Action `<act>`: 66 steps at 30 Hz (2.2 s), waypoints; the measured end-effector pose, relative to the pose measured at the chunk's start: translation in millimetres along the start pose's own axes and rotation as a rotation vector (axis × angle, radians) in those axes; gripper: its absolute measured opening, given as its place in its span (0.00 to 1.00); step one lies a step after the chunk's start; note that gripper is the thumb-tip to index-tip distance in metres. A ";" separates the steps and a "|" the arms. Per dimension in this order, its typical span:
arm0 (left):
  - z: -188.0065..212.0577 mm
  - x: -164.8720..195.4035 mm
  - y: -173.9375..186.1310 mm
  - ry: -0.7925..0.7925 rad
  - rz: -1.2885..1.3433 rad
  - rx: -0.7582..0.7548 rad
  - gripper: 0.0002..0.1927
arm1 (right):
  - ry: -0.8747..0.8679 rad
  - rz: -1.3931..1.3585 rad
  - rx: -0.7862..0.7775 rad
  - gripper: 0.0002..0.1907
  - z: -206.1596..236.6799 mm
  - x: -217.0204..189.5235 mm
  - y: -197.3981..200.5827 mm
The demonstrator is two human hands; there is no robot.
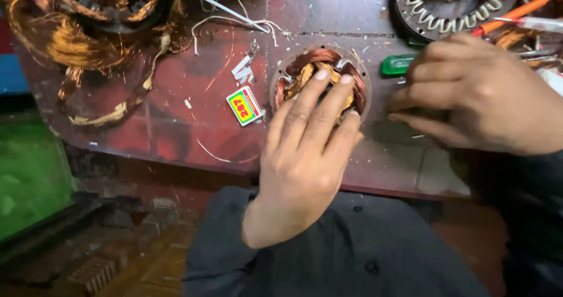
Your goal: The person uses a multimeter to test a copper-wound stator, then adjusts and secures the windings with white tape. They cut a strip of white paper with scissors and wrap it around the stator to insulate the coils.
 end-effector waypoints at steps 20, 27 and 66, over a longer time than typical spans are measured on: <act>13.1 -1.7 -34.4 0.003 0.060 0.058 0.09 | -0.046 -0.106 0.494 0.04 -8.3 -20.5 9.5; 16.2 -7.0 -25.0 0.113 0.060 0.215 0.10 | -0.050 -0.072 0.470 0.04 -5.7 -24.2 13.5; -1.3 0.3 -40.4 0.196 -0.050 0.311 0.06 | -0.109 -0.105 0.504 0.06 9.8 -7.2 8.2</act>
Point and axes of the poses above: each hand's wrist, its own z-axis away from the middle knuckle, its own y-axis out of the back of the hand, x = y × z, the point moved 3 cm from there along -z, towards the middle knuckle, and after that the axes turned 3 degrees about -y, right-handed, at the moved point
